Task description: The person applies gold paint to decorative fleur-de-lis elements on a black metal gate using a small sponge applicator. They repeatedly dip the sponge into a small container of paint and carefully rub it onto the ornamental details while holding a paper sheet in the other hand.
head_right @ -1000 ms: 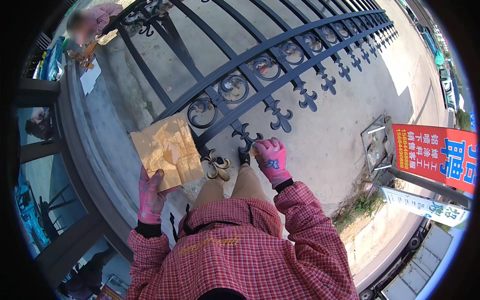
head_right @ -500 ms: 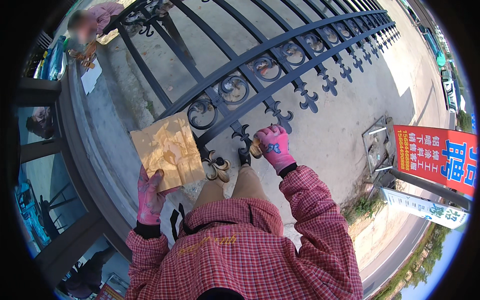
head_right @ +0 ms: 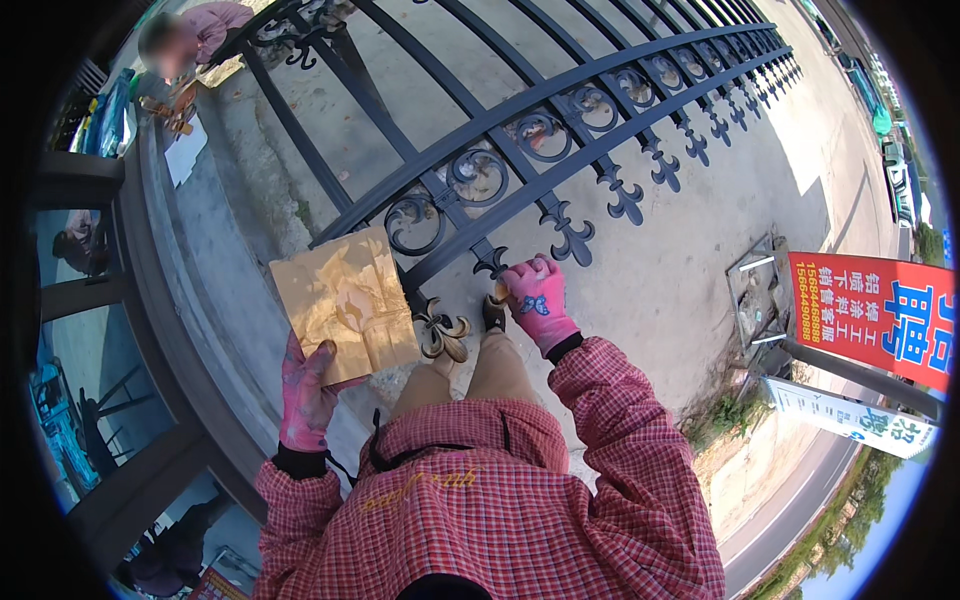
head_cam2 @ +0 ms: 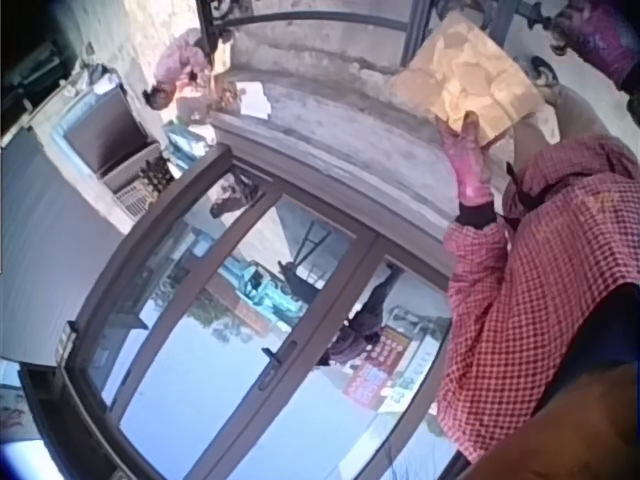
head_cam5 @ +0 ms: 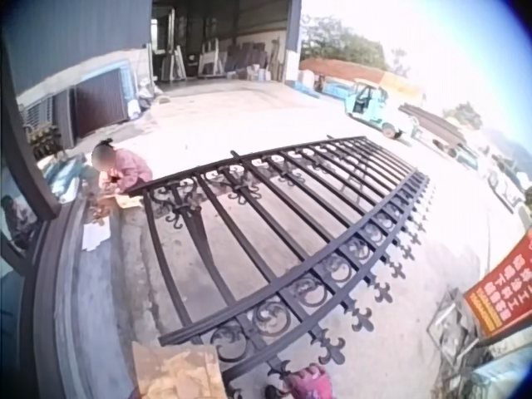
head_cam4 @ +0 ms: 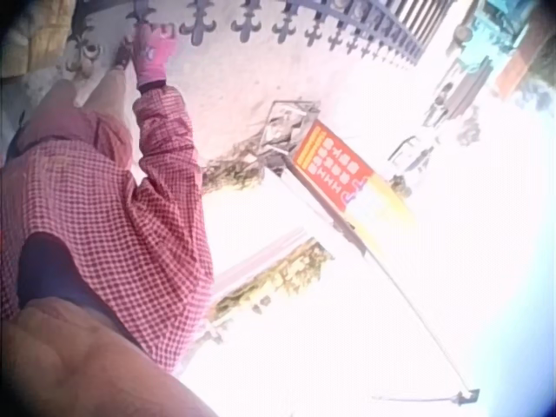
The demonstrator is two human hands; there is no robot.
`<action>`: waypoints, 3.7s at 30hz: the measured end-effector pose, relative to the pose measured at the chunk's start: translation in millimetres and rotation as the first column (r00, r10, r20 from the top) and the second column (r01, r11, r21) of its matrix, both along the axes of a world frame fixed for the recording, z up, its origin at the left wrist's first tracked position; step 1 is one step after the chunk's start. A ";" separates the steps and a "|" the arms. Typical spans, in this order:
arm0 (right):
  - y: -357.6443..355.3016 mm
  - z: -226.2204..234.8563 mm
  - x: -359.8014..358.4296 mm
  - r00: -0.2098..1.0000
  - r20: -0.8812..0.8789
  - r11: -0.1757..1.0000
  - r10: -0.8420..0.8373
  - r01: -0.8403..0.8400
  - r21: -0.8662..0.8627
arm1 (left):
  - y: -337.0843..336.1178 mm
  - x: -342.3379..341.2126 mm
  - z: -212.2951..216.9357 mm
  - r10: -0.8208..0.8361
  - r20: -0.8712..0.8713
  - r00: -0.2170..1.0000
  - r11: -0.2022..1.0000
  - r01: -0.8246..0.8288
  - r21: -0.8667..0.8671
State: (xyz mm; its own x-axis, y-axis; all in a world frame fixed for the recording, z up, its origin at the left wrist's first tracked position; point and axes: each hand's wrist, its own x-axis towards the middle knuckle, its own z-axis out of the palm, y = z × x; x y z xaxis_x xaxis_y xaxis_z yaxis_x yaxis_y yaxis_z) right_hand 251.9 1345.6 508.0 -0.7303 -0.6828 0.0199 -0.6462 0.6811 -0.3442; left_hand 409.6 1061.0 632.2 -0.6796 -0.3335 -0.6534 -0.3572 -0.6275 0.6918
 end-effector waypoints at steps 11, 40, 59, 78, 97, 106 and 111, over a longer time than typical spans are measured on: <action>8.5 -5.2 27.4 0.995 -0.077 0.997 -0.063 0.060 -0.047 | -4.8 -6.1 -1.9 -0.070 -0.017 0.997 0.997 0.069 -0.035; -3.8 -14.3 2.2 0.988 -0.119 0.994 -0.100 0.094 -0.055 | -8.5 -13.9 -7.4 -0.107 -0.029 0.994 0.994 0.108 0.014; -10.1 -16.6 -16.5 0.965 -0.102 0.963 -0.242 0.226 -0.145 | -11.6 -19.9 -2.2 -0.069 -0.039 0.997 0.997 0.071 0.029; -35.9 -27.5 19.4 0.929 -0.015 0.919 -0.369 0.363 -0.151 | -12.6 -19.7 -6.9 -0.072 -0.073 0.995 0.997 0.075 0.036; 3.1 -1.0 46.7 0.986 0.044 0.987 -0.160 0.159 0.030 | -15.8 -12.6 -8.9 -0.072 -0.045 0.996 0.996 0.069 -0.061; 37.3 11.3 44.5 0.944 -0.045 0.943 -0.327 0.323 -0.075 | -9.1 -8.1 -9.7 -0.115 -0.116 0.987 0.993 0.112 -0.031; 72.1 -3.1 39.1 0.877 0.006 0.877 -0.481 0.481 0.017 | 10.7 -13.7 -5.6 -0.110 -0.059 0.992 0.994 0.109 -0.013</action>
State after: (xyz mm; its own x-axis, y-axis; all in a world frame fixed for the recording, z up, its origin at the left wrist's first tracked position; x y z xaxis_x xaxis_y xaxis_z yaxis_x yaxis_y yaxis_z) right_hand 291.1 1417.7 505.0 -0.9688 -0.2478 0.0037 -0.2346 0.9120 -0.3365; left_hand 395.9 1071.7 626.6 -0.7499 -0.2609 -0.6080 -0.3816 -0.5800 0.7197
